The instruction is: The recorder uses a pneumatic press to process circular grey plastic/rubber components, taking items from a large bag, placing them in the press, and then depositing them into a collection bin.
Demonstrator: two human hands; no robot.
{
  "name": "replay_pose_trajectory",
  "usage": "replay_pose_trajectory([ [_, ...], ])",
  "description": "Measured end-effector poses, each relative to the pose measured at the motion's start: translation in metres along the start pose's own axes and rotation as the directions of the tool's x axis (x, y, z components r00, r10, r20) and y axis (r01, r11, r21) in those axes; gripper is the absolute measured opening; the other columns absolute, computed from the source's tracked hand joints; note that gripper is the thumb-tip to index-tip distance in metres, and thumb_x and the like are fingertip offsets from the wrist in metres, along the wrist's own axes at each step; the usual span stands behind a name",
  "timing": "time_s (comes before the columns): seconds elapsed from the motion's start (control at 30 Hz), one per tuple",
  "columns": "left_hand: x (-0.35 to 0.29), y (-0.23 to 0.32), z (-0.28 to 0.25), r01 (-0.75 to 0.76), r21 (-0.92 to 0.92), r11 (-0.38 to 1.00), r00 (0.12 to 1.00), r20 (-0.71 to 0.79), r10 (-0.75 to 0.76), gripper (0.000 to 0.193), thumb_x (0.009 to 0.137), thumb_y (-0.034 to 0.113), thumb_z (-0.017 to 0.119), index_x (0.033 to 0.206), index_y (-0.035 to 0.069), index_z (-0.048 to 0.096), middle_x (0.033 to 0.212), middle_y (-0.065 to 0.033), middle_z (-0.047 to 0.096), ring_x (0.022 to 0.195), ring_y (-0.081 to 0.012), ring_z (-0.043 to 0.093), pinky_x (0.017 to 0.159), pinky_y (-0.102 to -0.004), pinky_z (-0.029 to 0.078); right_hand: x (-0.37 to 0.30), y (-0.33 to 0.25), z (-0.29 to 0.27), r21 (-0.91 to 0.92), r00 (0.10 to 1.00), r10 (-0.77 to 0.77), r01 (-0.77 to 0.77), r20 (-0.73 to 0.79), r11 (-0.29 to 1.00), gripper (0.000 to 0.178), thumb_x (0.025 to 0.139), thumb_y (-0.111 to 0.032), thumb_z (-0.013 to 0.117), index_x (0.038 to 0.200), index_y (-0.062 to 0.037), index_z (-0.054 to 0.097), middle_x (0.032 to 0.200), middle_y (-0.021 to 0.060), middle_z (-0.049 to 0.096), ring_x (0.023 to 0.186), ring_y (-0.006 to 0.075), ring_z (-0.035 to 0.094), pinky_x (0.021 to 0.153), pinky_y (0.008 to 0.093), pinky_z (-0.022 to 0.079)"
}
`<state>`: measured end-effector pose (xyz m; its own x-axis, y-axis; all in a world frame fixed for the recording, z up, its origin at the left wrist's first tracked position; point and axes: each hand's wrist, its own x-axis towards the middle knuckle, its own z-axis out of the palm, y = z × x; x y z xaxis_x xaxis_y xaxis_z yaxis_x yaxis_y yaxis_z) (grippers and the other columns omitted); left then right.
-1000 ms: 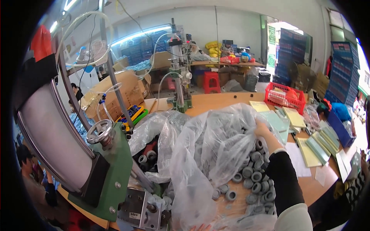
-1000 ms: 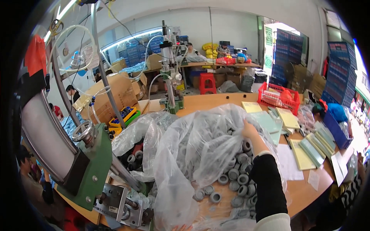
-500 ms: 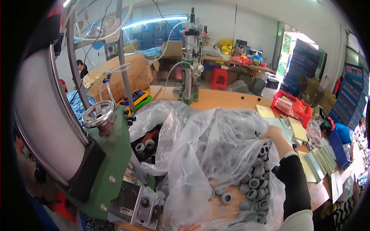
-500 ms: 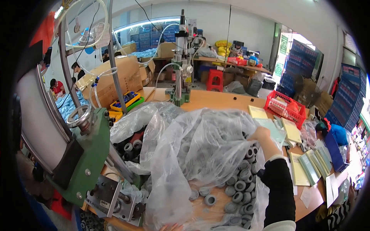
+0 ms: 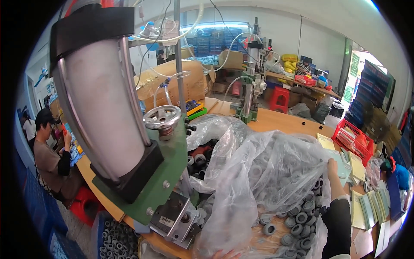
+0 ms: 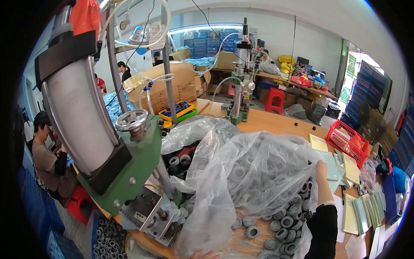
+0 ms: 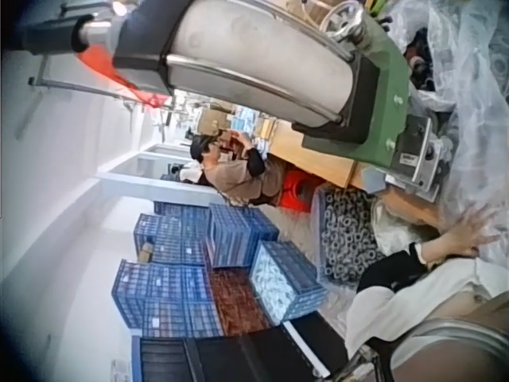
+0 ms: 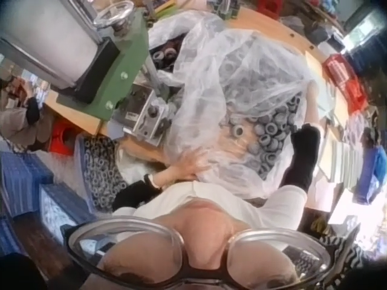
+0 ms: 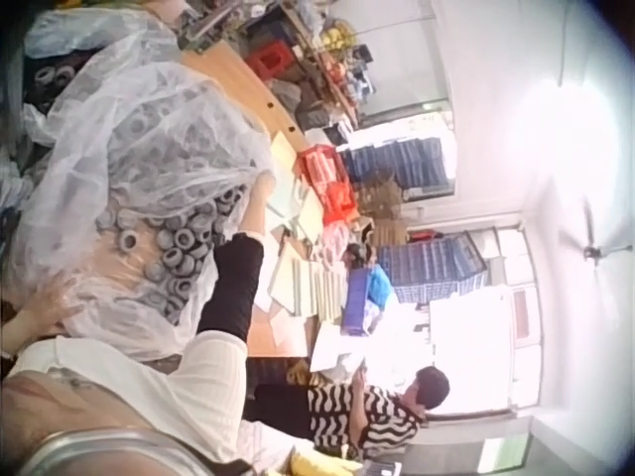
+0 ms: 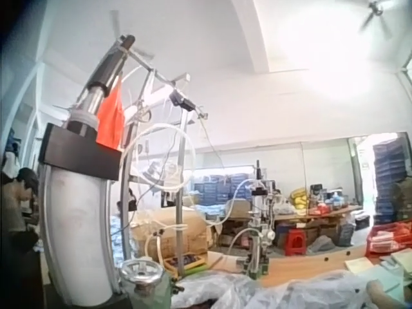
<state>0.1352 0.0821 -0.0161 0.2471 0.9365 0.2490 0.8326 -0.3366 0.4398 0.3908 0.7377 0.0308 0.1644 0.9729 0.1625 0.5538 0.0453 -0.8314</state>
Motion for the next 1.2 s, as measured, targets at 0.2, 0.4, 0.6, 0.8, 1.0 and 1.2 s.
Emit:
replay_pose_trajectory([
  [0.2, 0.053, 0.027, 0.022, 0.089, -0.127, 0.988, 0.986, 0.15, -0.069, 0.079, 0.072, 0.043, 0.067, 0.141, 0.024, 0.035, 0.153, -0.0133, 0.006, 0.14, -0.0353, 0.005, 0.102, -0.0661, 0.015, -0.025, -0.068, -0.065, 0.102, 0.975, -0.211, 0.203, 0.067, 0.974, 0.048, 0.08, -0.035, 0.058, 0.105, 0.0061, 0.062, 0.098, 0.0157, 0.063, 0.083, 0.0248, 0.06, 0.071, 0.0388, 0.047],
  [0.4, 0.083, 0.018, 0.054, 0.208, 0.119, 0.971, 0.974, 0.064, -0.217, 0.087, 0.068, 0.043, 0.072, 0.142, 0.041, 0.026, 0.151, -0.0206, 0.005, 0.125, -0.0532, 0.026, 0.087, -0.0725, 0.027, -0.157, -0.262, -0.095, 0.525, 0.921, -0.281, 0.104, 0.269, 0.844, 0.025, 0.08, -0.022, 0.061, 0.091, 0.0009, 0.062, 0.084, 0.0098, 0.064, 0.073, 0.0188, 0.063, 0.065, 0.0328, 0.051],
  [0.6, 0.096, 0.015, 0.061, 0.255, 0.102, 0.961, 0.966, 0.023, -0.259, 0.086, 0.069, 0.041, 0.072, 0.142, 0.039, 0.027, 0.151, -0.0203, 0.006, 0.124, -0.0535, 0.027, 0.086, -0.0735, 0.027, -0.283, -0.342, -0.119, 0.595, 0.83, -0.44, 0.169, 0.344, 0.785, 0.026, 0.084, -0.024, 0.061, 0.091, 0.0013, 0.063, 0.081, 0.0064, 0.064, 0.069, 0.0143, 0.062, 0.064, 0.0299, 0.051],
  [0.8, 0.108, 0.02, 0.053, 0.225, 0.046, 0.973, 0.974, -0.011, -0.225, 0.087, 0.069, 0.039, 0.072, 0.143, 0.038, 0.025, 0.151, -0.0207, 0.002, 0.124, -0.0558, 0.024, 0.086, -0.0745, 0.027, -0.276, -0.339, -0.093, 0.427, 0.84, -0.417, 0.253, 0.348, 0.868, 0.03, 0.083, -0.025, 0.064, 0.093, 0.002, 0.06, 0.082, 0.0062, 0.061, 0.072, 0.0154, 0.06, 0.066, 0.031, 0.051],
  [1.0, 0.105, 0.013, 0.05, 0.254, 0.017, 0.967, 0.963, -0.097, -0.251, 0.09, 0.067, 0.035, 0.074, 0.142, 0.039, 0.025, 0.151, -0.021, -0.001, 0.124, -0.0563, 0.025, 0.087, -0.0736, 0.027, -0.352, -0.353, -0.092, 0.507, 0.798, -0.447, 0.211, 0.405, 0.836, 0.023, 0.084, -0.019, 0.061, 0.089, 0.0035, 0.065, 0.079, 0.0067, 0.066, 0.066, 0.0138, 0.061, 0.06, 0.0281, 0.05],
  [1.2, 0.103, 0.018, 0.048, 0.265, 0.021, 0.964, 0.964, -0.01, -0.265, 0.091, 0.065, 0.035, 0.076, 0.143, 0.034, 0.028, 0.149, -0.0257, -0.003, 0.129, -0.0573, 0.013, 0.091, -0.0746, 0.02, -0.321, -0.344, -0.096, 0.568, 0.79, -0.426, 0.121, 0.442, 0.814, 0.032, 0.082, -0.028, 0.065, 0.097, 0.0008, 0.062, 0.082, 0.0052, 0.063, 0.066, 0.0114, 0.06, 0.059, 0.0271, 0.05],
])
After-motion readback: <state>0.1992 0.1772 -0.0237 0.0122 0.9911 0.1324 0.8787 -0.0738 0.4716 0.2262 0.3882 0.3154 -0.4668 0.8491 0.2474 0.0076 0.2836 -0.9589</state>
